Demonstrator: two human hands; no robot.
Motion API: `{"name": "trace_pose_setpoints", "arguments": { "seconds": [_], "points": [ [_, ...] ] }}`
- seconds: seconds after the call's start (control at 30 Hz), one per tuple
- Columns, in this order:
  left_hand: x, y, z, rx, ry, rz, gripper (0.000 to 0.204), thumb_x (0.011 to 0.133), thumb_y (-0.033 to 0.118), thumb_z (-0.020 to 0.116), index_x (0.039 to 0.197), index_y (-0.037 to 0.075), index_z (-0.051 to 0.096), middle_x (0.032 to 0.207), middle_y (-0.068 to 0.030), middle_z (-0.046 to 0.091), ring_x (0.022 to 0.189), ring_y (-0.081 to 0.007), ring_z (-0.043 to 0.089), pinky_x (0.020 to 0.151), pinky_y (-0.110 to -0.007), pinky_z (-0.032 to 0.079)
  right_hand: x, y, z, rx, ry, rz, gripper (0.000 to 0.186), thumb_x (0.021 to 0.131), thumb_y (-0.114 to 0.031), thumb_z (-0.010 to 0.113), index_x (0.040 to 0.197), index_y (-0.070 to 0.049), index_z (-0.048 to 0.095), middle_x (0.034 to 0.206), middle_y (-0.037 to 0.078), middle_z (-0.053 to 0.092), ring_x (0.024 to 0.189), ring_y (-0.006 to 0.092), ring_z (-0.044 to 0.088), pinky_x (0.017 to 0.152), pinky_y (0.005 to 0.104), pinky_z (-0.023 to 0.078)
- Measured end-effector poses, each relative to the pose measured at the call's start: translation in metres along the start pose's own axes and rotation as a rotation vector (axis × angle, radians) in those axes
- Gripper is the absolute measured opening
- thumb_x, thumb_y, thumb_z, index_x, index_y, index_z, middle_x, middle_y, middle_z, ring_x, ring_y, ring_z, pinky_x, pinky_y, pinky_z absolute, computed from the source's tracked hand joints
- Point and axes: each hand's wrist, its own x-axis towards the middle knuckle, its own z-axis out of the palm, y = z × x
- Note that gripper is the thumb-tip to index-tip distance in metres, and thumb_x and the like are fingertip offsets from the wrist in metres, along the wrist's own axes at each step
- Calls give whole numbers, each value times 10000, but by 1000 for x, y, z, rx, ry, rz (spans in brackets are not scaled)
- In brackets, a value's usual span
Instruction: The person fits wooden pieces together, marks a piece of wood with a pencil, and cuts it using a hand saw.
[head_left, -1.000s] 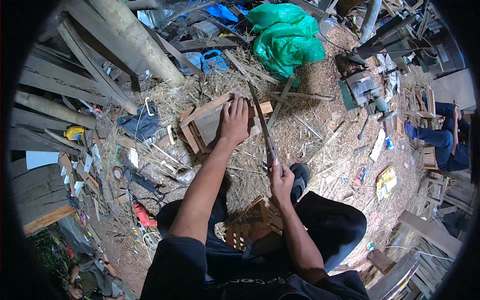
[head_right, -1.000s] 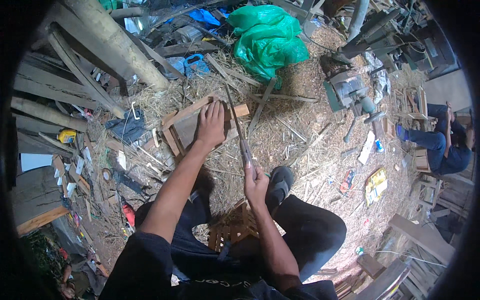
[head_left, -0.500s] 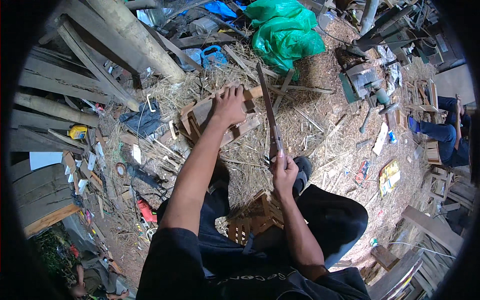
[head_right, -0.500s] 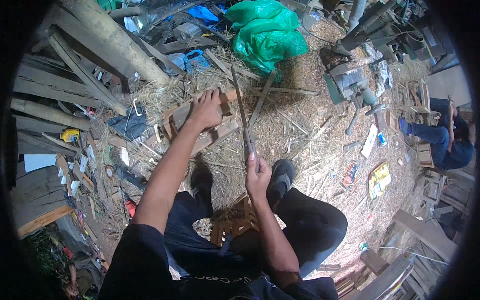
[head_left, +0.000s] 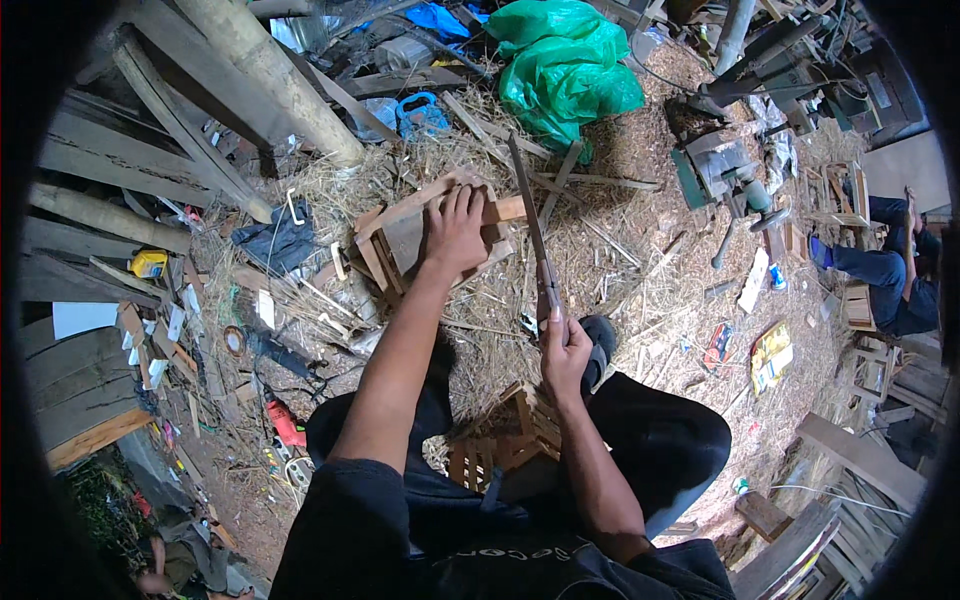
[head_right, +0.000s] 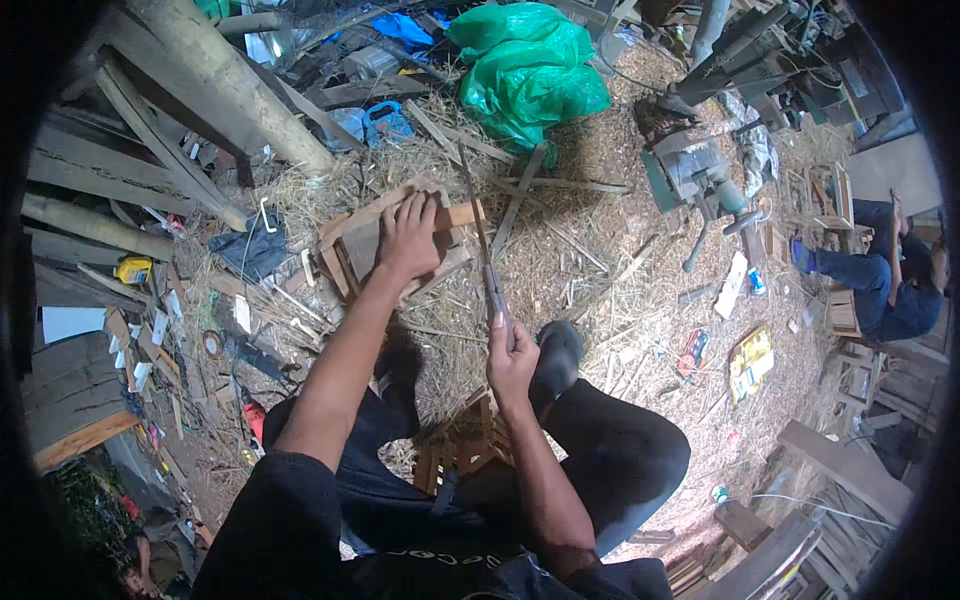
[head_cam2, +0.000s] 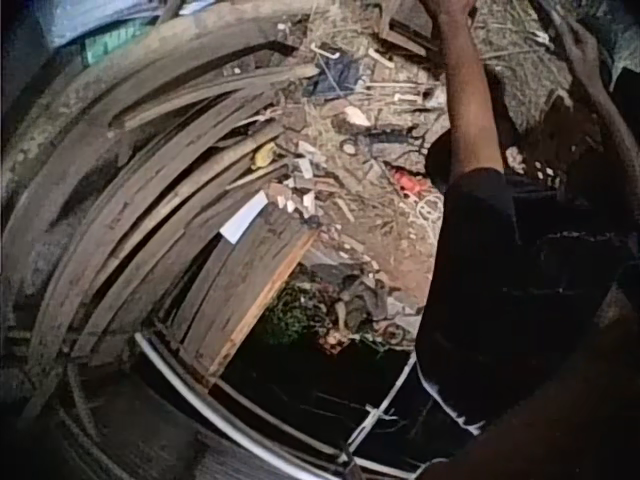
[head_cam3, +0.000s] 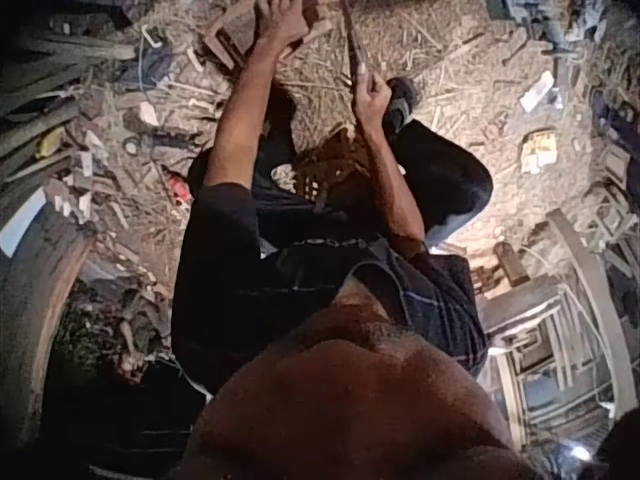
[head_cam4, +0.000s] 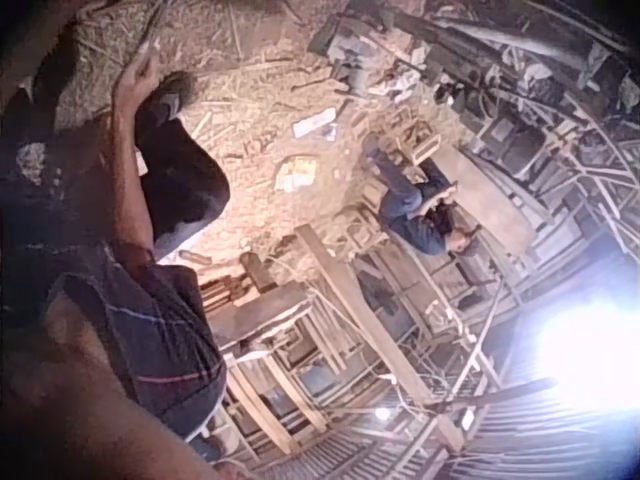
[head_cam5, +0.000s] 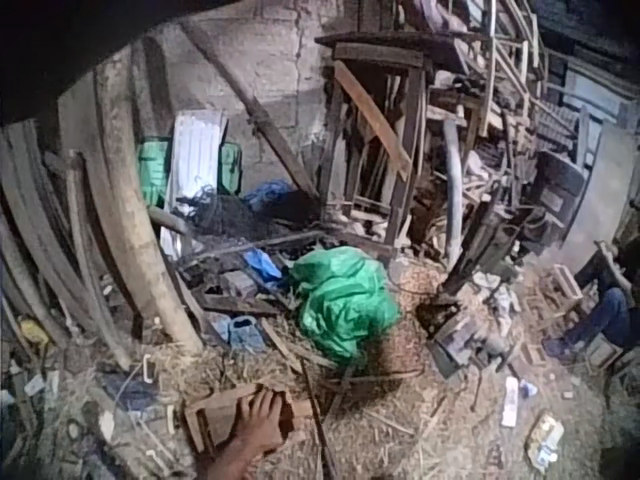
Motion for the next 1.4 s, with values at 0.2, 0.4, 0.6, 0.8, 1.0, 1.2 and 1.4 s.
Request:
{"name": "trace_pose_setpoints", "arguments": {
  "seconds": [0.2,0.4,0.6,0.8,1.0,1.2,1.4],
  "points": [
    [-1,7,2,-113,118,10,808,642,181,656,1396,52,396,1442,-144,384,1356,-290,340,1111,-545,152,2,15,0,26,15,69,312,975,-236,575,737,-34,560,631,-91,431,568,18,351,484,225,265],
    [-2,10,-5,-181,88,-25,885,646,307,737,1408,51,370,1447,-146,373,1363,-283,322,1112,-535,172,-3,30,1,-132,21,-72,313,977,-230,565,748,-18,558,627,-61,436,584,38,363,499,246,290],
    [0,10,-13,-127,55,-12,989,617,389,784,1431,54,333,1441,-134,379,1357,-273,329,1114,-518,186,2,35,3,-110,37,-36,306,975,-234,573,750,-27,554,630,-65,436,589,29,367,491,229,295],
    [1,21,-13,-23,16,-109,1001,630,352,786,1449,45,298,1458,-143,373,1375,-271,317,1121,-535,169,10,43,11,-193,17,-99,334,952,-216,603,693,-27,506,568,-33,395,536,53,346,458,263,291],
    [10,21,-13,-2,7,-46,926,656,283,714,1440,8,305,1511,-146,310,1422,-268,254,1132,-577,143,7,26,22,-210,-2,-121,335,951,-236,607,700,-30,524,573,-56,387,540,46,337,460,262,280],
    [17,23,-4,-59,-3,-8,936,629,223,713,1431,-21,297,1507,-191,290,1440,-312,201,1129,-622,91,12,32,24,-153,12,-117,328,955,-208,600,694,-30,511,570,-66,371,543,36,325,462,258,270],
    [15,24,5,82,-22,5,776,703,186,662,1385,-49,375,1478,-203,332,1428,-306,232,1128,-602,117,15,26,20,-240,-10,-169,370,944,-209,614,651,-38,466,548,-60,355,522,33,313,436,263,243]
  ]
}}
